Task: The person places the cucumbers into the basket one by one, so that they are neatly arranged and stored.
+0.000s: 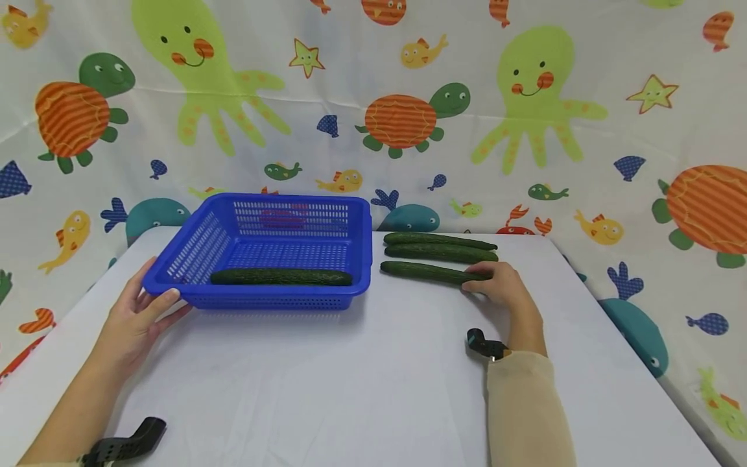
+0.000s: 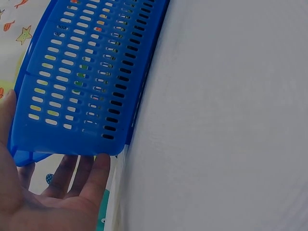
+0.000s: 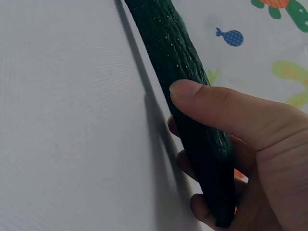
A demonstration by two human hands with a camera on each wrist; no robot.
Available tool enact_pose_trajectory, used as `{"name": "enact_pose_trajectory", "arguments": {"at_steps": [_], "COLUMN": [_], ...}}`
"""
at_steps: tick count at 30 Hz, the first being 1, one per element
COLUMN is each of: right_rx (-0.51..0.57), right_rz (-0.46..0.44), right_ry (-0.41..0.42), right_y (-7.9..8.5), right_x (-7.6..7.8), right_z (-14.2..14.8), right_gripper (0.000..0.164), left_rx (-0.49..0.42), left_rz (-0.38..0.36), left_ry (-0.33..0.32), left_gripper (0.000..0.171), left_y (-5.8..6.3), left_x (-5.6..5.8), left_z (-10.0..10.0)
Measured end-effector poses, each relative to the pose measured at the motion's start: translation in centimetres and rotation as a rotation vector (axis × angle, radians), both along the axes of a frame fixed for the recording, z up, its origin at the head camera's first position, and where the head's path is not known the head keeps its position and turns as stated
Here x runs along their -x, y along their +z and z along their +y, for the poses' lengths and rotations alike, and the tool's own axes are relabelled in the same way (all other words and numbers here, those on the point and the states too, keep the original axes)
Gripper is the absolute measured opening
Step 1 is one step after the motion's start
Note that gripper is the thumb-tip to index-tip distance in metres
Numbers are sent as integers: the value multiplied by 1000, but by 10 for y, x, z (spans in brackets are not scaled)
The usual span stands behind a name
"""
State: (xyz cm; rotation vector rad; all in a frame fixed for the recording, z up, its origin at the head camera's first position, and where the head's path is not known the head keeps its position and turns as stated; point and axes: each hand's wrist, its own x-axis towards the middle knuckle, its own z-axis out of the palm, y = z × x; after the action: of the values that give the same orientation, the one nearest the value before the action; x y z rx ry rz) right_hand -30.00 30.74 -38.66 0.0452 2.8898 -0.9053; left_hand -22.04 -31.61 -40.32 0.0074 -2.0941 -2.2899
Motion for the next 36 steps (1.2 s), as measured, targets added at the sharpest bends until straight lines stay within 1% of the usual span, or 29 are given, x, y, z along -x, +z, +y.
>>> {"name": "enact_pose_trajectory", "arguments": {"at_steps": [3,7,10,14,18,23,29,33,36], "right_rx": [20,56,89,132,188,266,365,424,472], "right_rz": [-6,3,6,2,-1,33,73,126,143], "right_ry": [9,1,-12,-21,-50,-89,-155,-205,-221], "right_y": [1,1,0,0,1,4,13,18,20], "right_x": [-3,-4,-4,-5,-7,-7,-9,-6,-2], "right_z": [4,7,7,7,7,3,-3,-9,-18], "right_gripper": [60,60,59,62,64,63,67,67,66], "left_rx": [6,-4,-6,-2,5,2,30,10,-7], "left_rz": [1,0,1,1,-1,-5,-16,-11,-7], "left_ry": [0,7,10,5,2,1,4,-5,-7], "left_gripper": [84,84,85,84,83,82,84,83,83], "left_y": [2,3,4,3,2,2,5,5,3], "left_x": [1,1,1,0,-1,-1,1,1,0], "left_z": [2,4,5,4,4,3,3,2,1]}}
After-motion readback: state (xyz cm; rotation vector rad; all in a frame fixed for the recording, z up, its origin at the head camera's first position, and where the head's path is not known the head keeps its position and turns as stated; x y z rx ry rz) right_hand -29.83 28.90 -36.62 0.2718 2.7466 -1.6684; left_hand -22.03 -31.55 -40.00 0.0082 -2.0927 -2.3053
